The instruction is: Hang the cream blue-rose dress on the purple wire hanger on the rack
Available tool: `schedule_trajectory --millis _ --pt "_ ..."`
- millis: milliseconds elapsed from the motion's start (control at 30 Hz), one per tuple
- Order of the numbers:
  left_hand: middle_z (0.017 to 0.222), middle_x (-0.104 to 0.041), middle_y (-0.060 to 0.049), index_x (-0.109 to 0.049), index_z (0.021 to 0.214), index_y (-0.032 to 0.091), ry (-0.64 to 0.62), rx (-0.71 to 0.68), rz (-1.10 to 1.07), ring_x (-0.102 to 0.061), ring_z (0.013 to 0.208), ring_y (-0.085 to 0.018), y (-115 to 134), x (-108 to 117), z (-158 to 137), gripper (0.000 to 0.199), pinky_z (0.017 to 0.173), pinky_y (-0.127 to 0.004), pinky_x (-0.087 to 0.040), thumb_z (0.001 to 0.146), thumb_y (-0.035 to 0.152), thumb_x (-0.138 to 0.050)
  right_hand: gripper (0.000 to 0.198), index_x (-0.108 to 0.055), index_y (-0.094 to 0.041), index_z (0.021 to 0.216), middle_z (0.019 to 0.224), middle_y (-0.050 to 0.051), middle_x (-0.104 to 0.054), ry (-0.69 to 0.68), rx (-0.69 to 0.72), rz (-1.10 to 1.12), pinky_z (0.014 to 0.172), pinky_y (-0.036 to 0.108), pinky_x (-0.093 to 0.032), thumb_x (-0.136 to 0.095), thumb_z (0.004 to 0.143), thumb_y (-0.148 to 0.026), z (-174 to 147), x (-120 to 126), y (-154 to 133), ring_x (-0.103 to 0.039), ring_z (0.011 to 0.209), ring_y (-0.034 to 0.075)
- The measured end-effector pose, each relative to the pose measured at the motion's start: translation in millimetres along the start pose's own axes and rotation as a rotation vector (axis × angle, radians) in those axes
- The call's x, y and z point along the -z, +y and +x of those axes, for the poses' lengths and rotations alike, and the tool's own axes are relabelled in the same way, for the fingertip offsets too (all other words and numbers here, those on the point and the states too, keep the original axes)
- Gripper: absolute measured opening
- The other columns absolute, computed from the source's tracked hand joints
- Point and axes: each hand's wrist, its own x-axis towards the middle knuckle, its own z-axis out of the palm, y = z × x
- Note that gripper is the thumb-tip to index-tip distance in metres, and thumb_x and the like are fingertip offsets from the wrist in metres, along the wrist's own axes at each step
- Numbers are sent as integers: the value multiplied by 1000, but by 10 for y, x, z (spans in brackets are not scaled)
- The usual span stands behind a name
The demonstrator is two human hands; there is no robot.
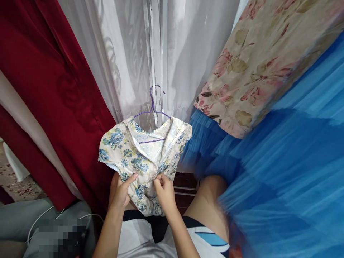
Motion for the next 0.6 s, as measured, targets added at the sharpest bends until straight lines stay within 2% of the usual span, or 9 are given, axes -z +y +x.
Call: schedule_trajectory --millis 67,133,233,333,400,600 --pt "116 -72 -5 -59 129 30 31 -20 17 -65 115 -30 62 11 4 68 101 -43 -51 66 24 -82 17 -48 -21 73 58 -2 -53 2 -1 22 58 27 -37 -51 88 -29 -22 1 12 -49 56 16" --pt "115 -72 -5 -59 128 28 34 -9 2 -65 116 -30 74 16 7 67 102 -43 -51 66 23 -82 15 -51 -21 87 62 -2 -57 -12 1 58 59 27 -39 -55 89 -35 -28 8 -5 -53 60 17" --pt "118 -71 -6 -58 130 29 24 56 -71 -65 115 -30 -4 14 14 71 100 -42 -52 64 21 -84 28 -50 -21 102 69 -1 -61 -85 29 74 62 27 -41 -60 89 -44 -18 -2 -59 -56 66 18" --pt "119 -70 -7 -56 131 28 32 116 -134 -65 114 -29 -107 2 18 75 99 -42 -52 63 19 -85 29 -50 -21 98 67 -2 -58 -151 49 89 61 27 -42 -56 92 -48 -12 -30 -69 -55 63 17" --pt "118 -70 -9 -55 132 25 46 125 -153 -66 112 -29 -138 -7 16 75 99 -42 -51 63 18 -85 28 -49 -21 93 63 -3 -55 -148 52 90 58 26 -41 -53 94 -49 -13 -45 -35 -53 59 16" --pt "112 -72 -11 -56 130 18 48 108 -157 -68 105 -29 -54 -36 -8 74 95 -42 -52 62 17 -86 24 -48 -22 94 66 -3 -54 -113 77 39 60 27 -40 -50 96 -46 -37 -70 21 -53 61 16"
